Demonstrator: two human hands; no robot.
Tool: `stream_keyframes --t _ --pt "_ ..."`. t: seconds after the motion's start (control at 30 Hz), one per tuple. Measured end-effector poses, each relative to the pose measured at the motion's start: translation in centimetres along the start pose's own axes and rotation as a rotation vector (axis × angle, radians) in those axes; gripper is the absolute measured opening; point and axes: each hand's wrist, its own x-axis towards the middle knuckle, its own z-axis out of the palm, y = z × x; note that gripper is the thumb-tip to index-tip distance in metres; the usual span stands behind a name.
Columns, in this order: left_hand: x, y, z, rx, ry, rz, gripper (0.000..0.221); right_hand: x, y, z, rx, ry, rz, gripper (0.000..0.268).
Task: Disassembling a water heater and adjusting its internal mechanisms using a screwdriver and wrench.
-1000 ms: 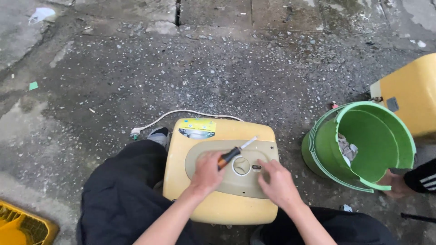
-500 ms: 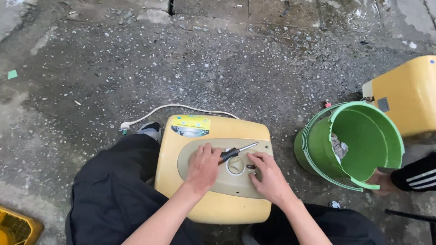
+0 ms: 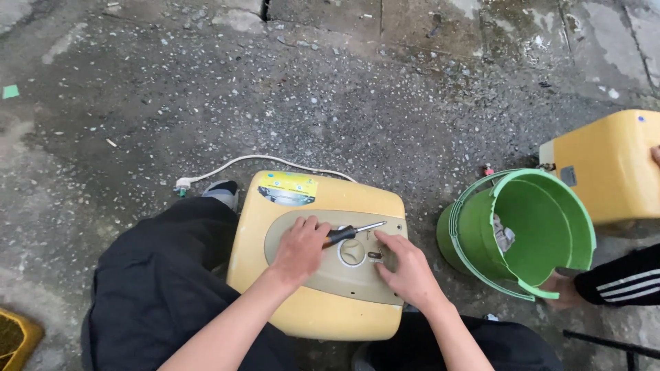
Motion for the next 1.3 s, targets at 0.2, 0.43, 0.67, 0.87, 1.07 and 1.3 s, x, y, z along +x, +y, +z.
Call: stream_keyframes --t 0.2,0.43,0.67,0.87,1.07,1.3 --pt "0.1 -0.7 -0.8 -0.237 -0.049 -0.022 0.041 0.2 -0.9 0.4 -0.039 0.047 0.045 0.051" --pt "0.4 -0.9 -2.1 -0.412 -0.088 -0.134 0.023 1.4 -1.5 1.9 -0.132 0.061 -0.006 0.049" --pt "0.5 -0.4 -3.6 -0.471 -0.162 -0.239 0.020 2.8 -2.7 2.6 -0.175 -0.014 -0.180 0.054" --pt "0.5 -1.0 -1.7 -0.450 -0.117 -0.214 0.014 2.8 -2.9 3.0 -0.220 -0.039 -0.179 0.047" --pt "0.4 -1.1 -0.3 -0.364 -0.036 -0.149 0.023 2.9 -0.7 5.2 -0.350 0.067 -0.288 0.024" --pt "1.3 -2.9 3.5 -0.287 0.029 -0.029 0.042 2.3 -1.2 4.4 -0.205 0.012 -0.221 0.024"
